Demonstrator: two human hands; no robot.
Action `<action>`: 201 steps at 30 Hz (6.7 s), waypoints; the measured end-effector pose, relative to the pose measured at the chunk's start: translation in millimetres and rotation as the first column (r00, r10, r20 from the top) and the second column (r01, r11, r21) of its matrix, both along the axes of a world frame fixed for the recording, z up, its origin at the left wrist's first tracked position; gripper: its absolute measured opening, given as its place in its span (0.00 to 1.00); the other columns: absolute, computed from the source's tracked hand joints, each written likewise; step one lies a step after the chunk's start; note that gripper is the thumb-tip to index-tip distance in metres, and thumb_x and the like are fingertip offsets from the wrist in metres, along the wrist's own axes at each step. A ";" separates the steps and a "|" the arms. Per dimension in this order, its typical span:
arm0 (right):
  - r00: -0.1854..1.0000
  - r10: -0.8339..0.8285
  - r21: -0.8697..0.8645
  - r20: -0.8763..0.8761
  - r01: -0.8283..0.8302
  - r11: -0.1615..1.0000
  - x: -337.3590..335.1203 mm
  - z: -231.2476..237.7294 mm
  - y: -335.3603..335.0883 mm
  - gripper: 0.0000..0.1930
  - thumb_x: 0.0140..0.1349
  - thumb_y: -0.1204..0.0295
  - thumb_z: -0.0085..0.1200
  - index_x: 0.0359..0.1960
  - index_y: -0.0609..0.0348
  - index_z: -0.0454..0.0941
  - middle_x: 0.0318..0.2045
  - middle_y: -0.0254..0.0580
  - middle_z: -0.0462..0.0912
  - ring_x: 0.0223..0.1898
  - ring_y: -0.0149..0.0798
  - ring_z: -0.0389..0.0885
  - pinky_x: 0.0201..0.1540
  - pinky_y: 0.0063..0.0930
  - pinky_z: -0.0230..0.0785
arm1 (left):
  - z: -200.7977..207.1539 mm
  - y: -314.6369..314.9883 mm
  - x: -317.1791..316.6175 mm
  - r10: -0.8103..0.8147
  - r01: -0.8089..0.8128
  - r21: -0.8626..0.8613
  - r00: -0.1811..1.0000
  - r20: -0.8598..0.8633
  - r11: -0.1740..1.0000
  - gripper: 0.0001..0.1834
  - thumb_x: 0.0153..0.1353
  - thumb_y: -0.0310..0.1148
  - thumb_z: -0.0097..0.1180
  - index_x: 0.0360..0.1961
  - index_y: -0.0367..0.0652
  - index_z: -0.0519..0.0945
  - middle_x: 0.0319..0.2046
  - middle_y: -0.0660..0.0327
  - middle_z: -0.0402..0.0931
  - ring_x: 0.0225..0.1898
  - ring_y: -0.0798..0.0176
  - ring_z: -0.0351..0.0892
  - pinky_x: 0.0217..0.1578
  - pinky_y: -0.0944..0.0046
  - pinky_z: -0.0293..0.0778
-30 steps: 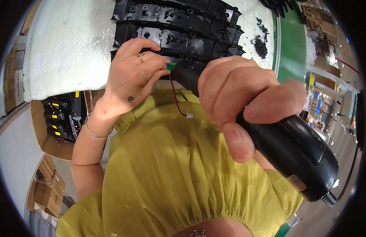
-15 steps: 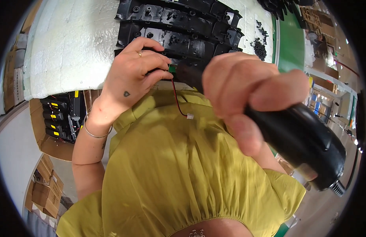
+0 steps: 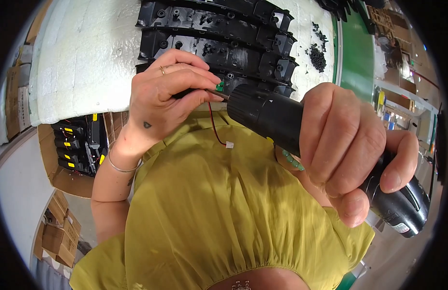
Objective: Assembling small circuit boards onto plastic parts using an electric screwdriver.
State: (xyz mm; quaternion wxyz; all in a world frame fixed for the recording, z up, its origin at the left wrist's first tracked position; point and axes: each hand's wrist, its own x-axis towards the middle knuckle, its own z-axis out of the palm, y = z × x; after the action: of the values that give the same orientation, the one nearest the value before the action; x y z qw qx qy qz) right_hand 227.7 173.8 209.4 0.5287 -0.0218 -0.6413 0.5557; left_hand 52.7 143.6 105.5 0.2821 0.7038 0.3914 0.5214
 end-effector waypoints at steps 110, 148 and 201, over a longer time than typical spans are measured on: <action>0.859 -0.484 -0.022 -0.165 0.487 0.873 119.1 -8.4 22.4 0.18 0.53 0.77 0.50 0.45 0.55 0.60 0.17 0.34 0.68 0.16 0.30 0.65 0.25 0.27 0.63 | 25.9 246.8 67.3 0.230 -0.086 0.220 0.554 -0.800 0.972 0.16 0.49 0.42 0.64 0.32 0.42 0.79 0.24 0.54 0.78 0.27 0.50 0.80 0.28 0.56 0.75; 0.950 -0.246 0.020 0.190 0.247 0.969 30.2 -22.7 25.5 0.17 0.58 0.76 0.53 0.47 0.48 0.62 0.18 0.28 0.67 0.17 0.28 0.63 0.26 0.27 0.60 | 2.7 49.2 11.9 0.052 -0.027 0.055 0.853 -0.520 0.998 0.07 0.46 0.26 0.63 0.26 0.44 0.78 0.24 0.63 0.77 0.33 0.58 0.76 0.32 0.62 0.73; 0.599 -0.799 -0.102 -0.053 0.792 0.601 144.8 -42.0 83.8 0.13 0.51 0.78 0.46 0.41 0.59 0.68 0.19 0.37 0.66 0.18 0.33 0.63 0.28 0.31 0.63 | 42.3 74.0 37.3 -0.041 0.075 0.053 0.882 -0.469 0.996 0.08 0.47 0.22 0.65 0.30 0.37 0.80 0.33 0.58 0.80 0.34 0.55 0.77 0.36 0.63 0.73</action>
State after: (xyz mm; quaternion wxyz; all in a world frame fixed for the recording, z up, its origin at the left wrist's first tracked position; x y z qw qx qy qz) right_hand 372.5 257.6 167.4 0.7491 -0.2968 -0.5198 0.2839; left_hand 90.1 217.6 147.8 0.1705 0.8294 0.4082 0.3412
